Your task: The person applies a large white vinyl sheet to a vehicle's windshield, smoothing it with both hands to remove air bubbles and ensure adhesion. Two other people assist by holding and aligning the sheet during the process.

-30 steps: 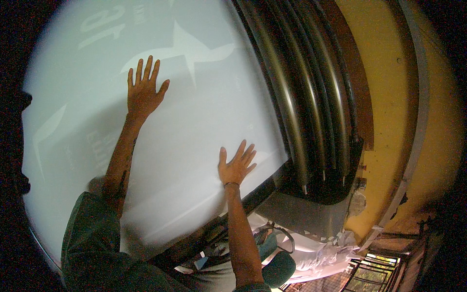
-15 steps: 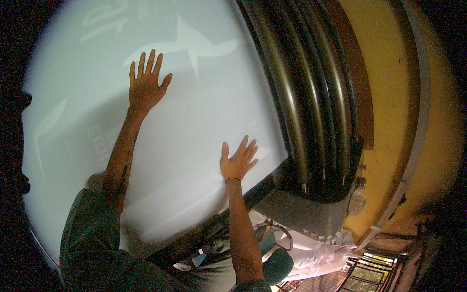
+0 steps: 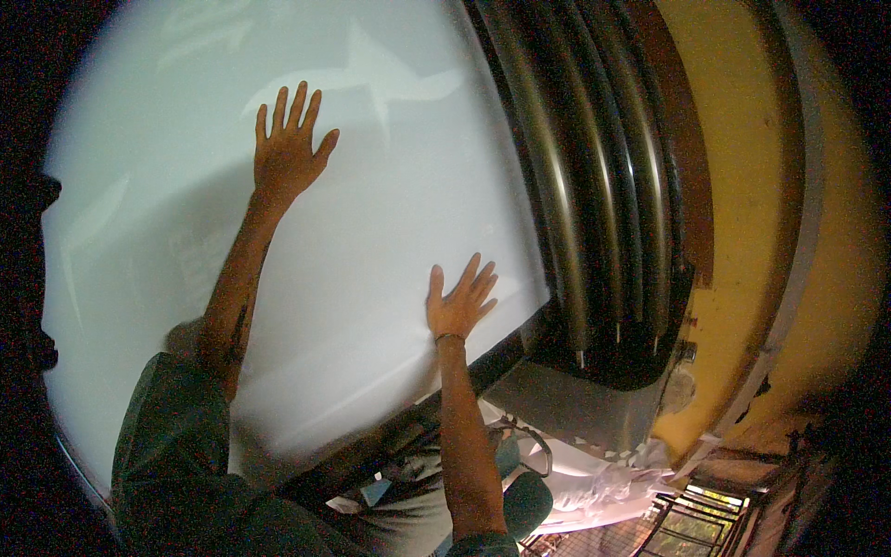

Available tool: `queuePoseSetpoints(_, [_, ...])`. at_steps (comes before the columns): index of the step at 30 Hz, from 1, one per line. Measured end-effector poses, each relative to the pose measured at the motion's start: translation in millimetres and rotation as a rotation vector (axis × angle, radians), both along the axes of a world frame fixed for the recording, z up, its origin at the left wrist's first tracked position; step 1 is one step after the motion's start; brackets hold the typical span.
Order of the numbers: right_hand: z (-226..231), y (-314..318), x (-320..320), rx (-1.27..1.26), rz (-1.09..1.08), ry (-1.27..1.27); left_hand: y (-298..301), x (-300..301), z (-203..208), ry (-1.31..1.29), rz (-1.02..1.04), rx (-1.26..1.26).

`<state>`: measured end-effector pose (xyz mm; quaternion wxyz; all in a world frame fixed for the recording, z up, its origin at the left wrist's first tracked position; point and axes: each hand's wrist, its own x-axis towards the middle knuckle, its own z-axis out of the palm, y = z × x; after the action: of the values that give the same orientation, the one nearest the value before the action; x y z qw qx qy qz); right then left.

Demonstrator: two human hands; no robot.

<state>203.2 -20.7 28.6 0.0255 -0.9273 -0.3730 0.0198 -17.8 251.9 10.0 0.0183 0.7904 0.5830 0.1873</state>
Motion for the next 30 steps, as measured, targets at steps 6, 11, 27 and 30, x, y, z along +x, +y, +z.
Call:
queuePoseSetpoints(6, [-2,-1,-1,-0.005,-0.017,-0.007,0,-1,-1,-0.020,0.001,-0.034])
queuePoseSetpoints(11, [-4,-2,0,-0.025,-0.012,-0.039,-3,-1,-3,-0.064,0.010,-0.032])
queuePoseSetpoints(27, [-2,-5,-67,-0.032,-0.054,-0.014,6,5,-15,-0.049,-0.011,0.057])
queuePoseSetpoints(30, [-8,-8,-59,-0.006,-0.044,-0.053,9,8,-25,-0.114,-0.018,0.097])
